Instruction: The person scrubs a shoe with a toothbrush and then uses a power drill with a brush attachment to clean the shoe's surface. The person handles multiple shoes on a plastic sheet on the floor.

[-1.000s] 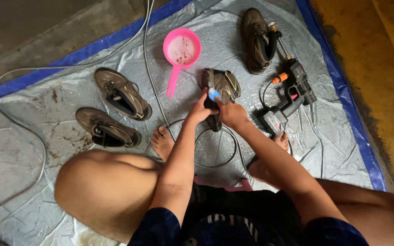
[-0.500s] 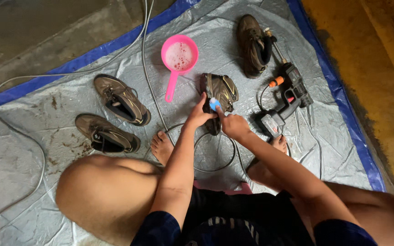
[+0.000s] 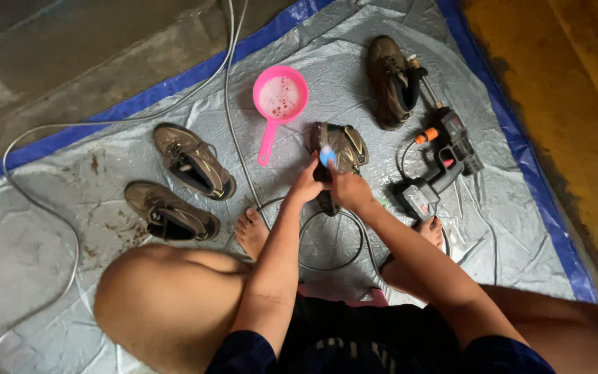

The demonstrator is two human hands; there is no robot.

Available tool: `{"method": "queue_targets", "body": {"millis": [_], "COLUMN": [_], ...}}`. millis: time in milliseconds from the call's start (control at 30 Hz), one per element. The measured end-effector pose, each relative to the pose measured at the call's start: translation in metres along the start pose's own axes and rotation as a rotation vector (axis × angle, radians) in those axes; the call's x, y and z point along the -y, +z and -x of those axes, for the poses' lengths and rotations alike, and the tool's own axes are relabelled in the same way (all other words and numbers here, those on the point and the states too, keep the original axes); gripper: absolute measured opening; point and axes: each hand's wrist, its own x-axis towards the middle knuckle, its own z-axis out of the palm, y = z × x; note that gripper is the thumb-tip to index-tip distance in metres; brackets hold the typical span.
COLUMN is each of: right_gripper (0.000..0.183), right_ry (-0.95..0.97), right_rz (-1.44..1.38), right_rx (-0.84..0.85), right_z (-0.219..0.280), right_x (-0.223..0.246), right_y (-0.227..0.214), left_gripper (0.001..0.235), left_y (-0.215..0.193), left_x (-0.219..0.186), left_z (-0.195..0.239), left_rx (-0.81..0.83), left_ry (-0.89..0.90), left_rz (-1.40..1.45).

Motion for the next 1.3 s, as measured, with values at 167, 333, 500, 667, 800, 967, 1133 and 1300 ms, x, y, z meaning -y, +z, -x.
{"method": "queue_targets", "body": {"millis": [167,333,500,667,800,967,1133,1300], "right_gripper": [0.056,0.067,0.070,0.071,0.069,0.069,0.069,0.071], "right_ry": [0.011,0.115,-0.062,-0.048,0.030,-0.001,-0.065,0.056], "right_rz": [-0.048,-0.181,-0.133,-0.072,-0.142,-0.071,0.015,-0.028], "right_rx": [-0.046,0.016,-0.094,-0.093,-0.049,-0.062,-0.051,-0.026], "right_z": [-0.036,-0.038,-0.046,-0.039,-0.070,-0.097,-0.057,-0.082], "right_x": [0.003,0.035,-0.005,-0.003,0.018,-0.014,-0.005,0.018], "right_y": [0.012,-0.057,0.006,0.006,-0.040,0.002,0.010,-0.029], "left_gripper": [0.112,0.124,0.126,0.121,0.130,0.129,0.061,0.133], "left_y": [0.000,0.009,0.014,0.012,0.012,0.012,0.013,0.017], "left_x": [-0.011,0.024,0.022,0.019,0.020,0.014,0.064,0.035], "left_z": [0.003,-0.026,-0.018,-0.019,-0.016,-0.009,-0.070,-0.029], "left_rx": [-0.005,-0.015,-0.037,-0.037,-0.057,-0.051,0.043,-0.044], "left_ry": [0.000,-0.009,0.015,0.030,0.049,0.040,-0.116,0.071], "left_rz": [-0.031,-0.023,0.064,0.056,0.117,0.108,1.204,0.092]}}
